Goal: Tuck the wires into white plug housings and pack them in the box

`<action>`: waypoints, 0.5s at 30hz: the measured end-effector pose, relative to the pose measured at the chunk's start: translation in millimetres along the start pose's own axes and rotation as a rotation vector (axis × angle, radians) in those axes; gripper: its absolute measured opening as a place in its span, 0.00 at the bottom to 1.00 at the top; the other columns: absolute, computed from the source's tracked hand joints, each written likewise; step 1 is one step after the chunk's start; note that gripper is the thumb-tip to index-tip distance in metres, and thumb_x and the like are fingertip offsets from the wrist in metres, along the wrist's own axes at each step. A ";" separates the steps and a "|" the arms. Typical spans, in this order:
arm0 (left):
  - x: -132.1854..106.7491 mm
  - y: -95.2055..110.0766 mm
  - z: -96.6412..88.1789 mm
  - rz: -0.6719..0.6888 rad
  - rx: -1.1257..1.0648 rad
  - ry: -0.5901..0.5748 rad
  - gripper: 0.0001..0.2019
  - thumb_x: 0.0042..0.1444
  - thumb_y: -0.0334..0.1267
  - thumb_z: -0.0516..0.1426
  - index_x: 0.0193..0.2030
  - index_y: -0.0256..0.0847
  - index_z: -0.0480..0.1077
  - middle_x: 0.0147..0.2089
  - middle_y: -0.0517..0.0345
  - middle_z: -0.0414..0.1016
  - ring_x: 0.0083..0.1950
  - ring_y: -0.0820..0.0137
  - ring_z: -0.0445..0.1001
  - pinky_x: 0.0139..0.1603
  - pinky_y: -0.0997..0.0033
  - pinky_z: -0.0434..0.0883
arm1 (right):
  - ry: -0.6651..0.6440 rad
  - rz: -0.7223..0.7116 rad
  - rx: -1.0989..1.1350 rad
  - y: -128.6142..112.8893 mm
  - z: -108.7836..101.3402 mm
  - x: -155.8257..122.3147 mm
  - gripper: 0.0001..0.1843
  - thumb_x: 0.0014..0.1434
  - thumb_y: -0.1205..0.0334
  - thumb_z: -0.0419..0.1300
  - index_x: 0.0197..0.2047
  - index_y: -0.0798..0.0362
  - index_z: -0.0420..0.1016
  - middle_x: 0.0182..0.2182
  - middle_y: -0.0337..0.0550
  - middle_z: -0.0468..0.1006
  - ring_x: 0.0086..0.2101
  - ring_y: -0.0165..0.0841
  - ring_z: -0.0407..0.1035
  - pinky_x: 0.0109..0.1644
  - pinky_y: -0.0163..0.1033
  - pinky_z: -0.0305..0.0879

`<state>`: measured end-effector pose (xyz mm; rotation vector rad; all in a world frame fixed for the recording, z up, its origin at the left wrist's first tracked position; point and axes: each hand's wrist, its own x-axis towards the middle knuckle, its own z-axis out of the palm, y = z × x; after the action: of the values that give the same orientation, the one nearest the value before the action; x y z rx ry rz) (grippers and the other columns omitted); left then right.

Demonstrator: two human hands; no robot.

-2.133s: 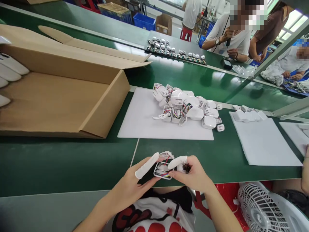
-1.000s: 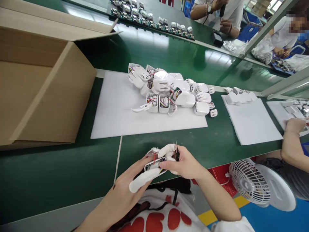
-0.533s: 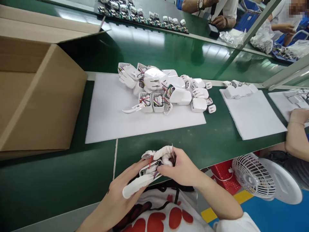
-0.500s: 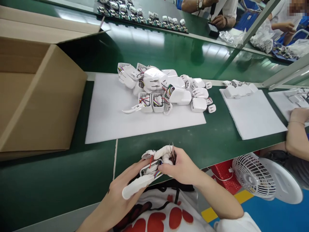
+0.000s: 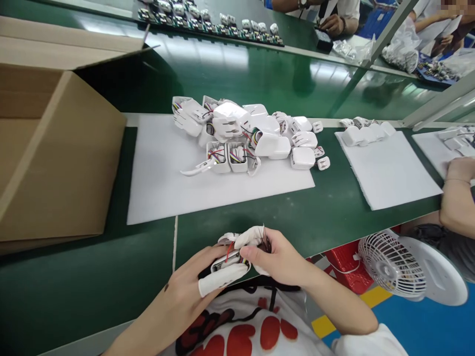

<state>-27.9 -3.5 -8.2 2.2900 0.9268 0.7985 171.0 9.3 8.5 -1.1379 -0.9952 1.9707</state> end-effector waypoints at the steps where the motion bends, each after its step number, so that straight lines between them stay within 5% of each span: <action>1: 1.3 0.4 -0.9 0.012 0.012 0.009 0.14 0.62 0.27 0.48 0.50 0.41 0.68 0.51 0.50 0.70 0.53 0.66 0.71 0.49 0.71 0.74 | -0.014 -0.001 -0.013 0.1 0.1 0.1 0.18 0.55 0.51 0.65 0.37 0.57 0.70 0.24 0.33 0.64 0.21 0.20 0.53 0.23 0.28 0.52; 5: 3.3 2.1 -2.2 0.031 0.038 0.009 0.12 0.62 0.29 0.49 0.50 0.40 0.68 0.49 0.49 0.71 0.50 0.67 0.72 0.48 0.71 0.74 | 0.083 -0.042 -0.075 -10.2 -3.1 -6.8 0.15 0.57 0.53 0.63 0.38 0.56 0.70 0.23 0.33 0.62 0.21 0.22 0.53 0.23 0.29 0.51; 10: -4.2 5.0 8.4 0.057 0.121 0.101 0.16 0.60 0.25 0.51 0.53 0.41 0.67 0.50 0.47 0.69 0.54 0.63 0.71 0.50 0.66 0.74 | 0.341 -0.418 -0.135 -40.7 -14.7 -31.5 0.17 0.66 0.51 0.47 0.33 0.52 0.69 0.26 0.40 0.64 0.24 0.30 0.60 0.26 0.36 0.60; 15: -11.0 11.4 29.9 -0.024 0.138 0.188 0.27 0.56 0.20 0.53 0.61 0.42 0.61 0.55 0.43 0.65 0.59 0.58 0.66 0.52 0.60 0.73 | 0.416 -0.634 -0.503 -38.0 -14.4 -35.6 0.19 0.67 0.55 0.47 0.30 0.51 0.72 0.30 0.45 0.68 0.35 0.35 0.66 0.38 0.41 0.68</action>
<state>-8.9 -26.4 -24.5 2.3455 1.1230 0.9802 204.6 3.6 50.4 -1.2204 -1.4348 0.9631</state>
